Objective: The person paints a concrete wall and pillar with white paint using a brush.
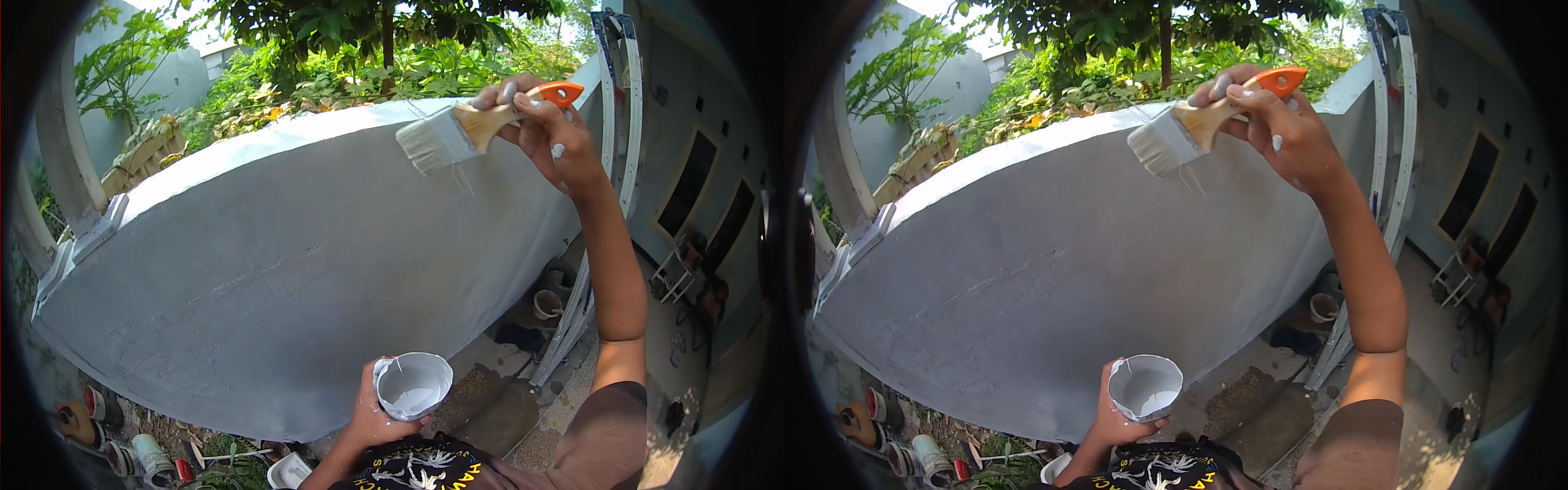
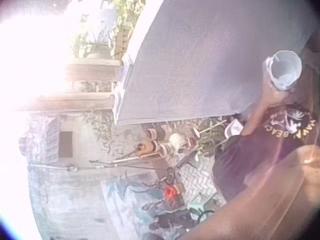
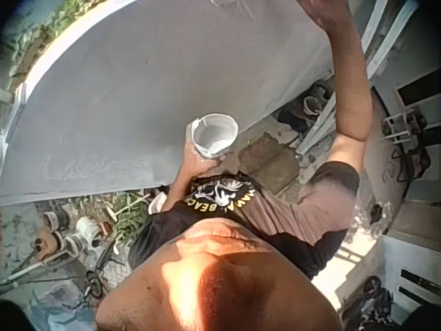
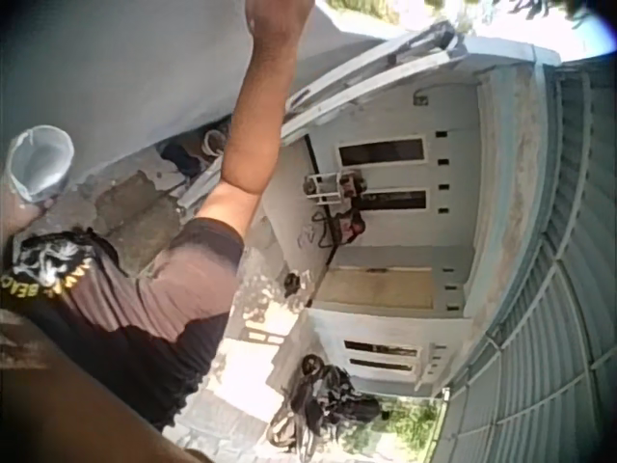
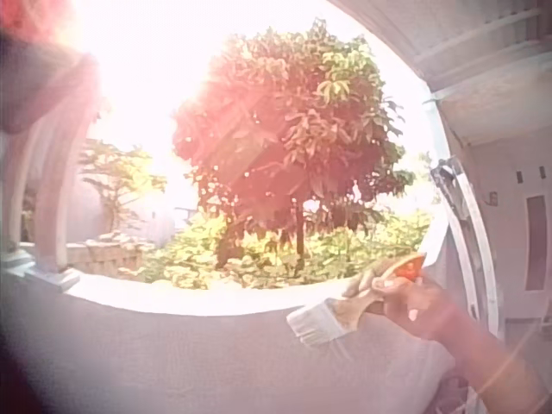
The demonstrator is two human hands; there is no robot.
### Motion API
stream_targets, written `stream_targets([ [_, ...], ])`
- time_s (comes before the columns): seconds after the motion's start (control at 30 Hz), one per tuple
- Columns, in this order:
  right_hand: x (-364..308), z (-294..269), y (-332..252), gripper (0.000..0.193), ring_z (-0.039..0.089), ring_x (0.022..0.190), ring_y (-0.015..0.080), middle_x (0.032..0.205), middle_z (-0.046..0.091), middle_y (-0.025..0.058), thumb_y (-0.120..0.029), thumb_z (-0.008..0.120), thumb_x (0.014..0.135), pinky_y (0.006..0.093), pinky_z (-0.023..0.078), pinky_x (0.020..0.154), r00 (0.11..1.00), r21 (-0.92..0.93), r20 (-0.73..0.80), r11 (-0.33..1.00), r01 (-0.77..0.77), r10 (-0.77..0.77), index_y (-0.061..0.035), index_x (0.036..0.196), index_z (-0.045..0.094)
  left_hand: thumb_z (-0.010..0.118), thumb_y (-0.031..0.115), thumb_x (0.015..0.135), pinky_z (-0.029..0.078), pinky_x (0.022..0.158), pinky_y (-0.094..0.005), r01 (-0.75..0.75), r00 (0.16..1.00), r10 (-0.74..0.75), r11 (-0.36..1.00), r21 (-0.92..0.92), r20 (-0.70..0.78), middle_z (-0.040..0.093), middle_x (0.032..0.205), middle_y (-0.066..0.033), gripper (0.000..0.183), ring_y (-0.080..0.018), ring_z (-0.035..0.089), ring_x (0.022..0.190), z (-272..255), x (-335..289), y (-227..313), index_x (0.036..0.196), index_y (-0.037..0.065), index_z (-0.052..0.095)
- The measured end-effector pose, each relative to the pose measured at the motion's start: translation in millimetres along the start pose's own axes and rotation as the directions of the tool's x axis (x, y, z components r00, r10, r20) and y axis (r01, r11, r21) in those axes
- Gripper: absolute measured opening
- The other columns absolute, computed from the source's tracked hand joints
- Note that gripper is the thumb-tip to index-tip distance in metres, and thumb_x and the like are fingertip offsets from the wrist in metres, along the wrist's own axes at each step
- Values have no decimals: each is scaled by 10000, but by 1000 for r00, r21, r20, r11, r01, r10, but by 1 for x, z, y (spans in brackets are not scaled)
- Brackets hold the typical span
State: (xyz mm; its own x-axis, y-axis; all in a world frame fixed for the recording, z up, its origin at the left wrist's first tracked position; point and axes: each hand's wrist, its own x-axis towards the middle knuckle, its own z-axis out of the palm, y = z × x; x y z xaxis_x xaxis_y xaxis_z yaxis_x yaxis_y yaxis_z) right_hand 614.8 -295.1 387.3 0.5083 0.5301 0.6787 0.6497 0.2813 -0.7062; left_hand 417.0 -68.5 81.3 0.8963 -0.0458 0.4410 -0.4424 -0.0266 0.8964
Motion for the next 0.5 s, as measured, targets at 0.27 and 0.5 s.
stream_targets([
  [0.27, -260, 12, 154, 228, 565, 828, 125, 841, 640, 64, -217, 565, 953, 309, 466, 783, 676, -351, -284, 583, -733, 680, 3, 954, 627, 908, 207, 606, 436, 985, -384, 70, 988, -57, 993, 91, -141, 542, 1225, -140, 971, -234, 554, 1155, 20, -14, -6, 1342, 30, 301],
  [0.5, -561, 22, 292, 262, 695, 654, 254, 881, 667, 144, -214, 501, 938, 362, 593, 550, -185, 671, -561, 312, -673, 807, -22, 1081, 606, 900, 203, 618, 432, 986, -377, 151, 970, -127, 983, 106, -206, 544, 1222, -135, 933, -224, 551, 1155, 41, -4, -7, 1333, 35, 325],
])
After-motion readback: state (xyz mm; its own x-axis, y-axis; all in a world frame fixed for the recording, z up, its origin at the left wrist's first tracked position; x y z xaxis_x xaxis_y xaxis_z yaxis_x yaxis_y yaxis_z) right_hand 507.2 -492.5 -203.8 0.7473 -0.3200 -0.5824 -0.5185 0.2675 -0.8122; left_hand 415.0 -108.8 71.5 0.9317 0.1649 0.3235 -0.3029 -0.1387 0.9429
